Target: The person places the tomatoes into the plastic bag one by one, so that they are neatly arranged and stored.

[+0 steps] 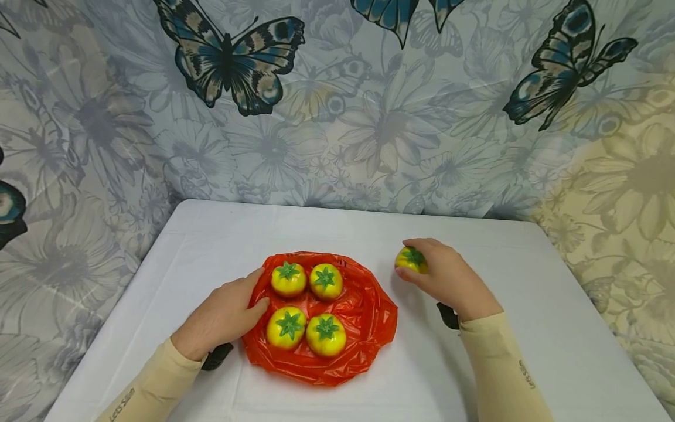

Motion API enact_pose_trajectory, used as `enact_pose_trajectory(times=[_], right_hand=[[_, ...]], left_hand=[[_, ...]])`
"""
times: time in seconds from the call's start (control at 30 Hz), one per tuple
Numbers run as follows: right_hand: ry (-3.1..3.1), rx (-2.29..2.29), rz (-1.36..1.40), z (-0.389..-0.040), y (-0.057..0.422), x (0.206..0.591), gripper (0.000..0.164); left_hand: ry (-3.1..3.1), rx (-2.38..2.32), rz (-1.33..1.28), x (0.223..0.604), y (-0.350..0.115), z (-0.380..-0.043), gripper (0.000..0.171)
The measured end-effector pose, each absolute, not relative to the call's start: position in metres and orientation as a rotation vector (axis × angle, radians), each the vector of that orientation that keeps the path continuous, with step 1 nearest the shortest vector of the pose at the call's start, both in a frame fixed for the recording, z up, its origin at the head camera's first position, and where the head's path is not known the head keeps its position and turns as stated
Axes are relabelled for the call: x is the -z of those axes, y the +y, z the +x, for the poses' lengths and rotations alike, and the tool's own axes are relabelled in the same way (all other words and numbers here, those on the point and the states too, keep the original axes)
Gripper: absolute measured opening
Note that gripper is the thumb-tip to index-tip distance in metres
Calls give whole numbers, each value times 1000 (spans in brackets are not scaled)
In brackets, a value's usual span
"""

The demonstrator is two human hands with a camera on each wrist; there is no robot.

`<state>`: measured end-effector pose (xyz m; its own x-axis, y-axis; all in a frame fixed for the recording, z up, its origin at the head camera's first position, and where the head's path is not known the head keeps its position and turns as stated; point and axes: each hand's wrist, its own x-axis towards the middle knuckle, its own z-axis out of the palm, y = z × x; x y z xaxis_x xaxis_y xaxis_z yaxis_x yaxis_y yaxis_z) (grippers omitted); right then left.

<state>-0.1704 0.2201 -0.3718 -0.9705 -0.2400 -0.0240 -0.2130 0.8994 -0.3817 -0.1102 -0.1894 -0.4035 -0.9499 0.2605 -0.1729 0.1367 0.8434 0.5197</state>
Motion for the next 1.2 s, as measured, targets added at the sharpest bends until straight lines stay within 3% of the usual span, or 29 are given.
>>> enact_pose_trajectory(times=[1.2], right_hand=[[2932,567,-695,-133,152,358,64]], left_hand=[[2798,-772,312,405,-190,-112,69]])
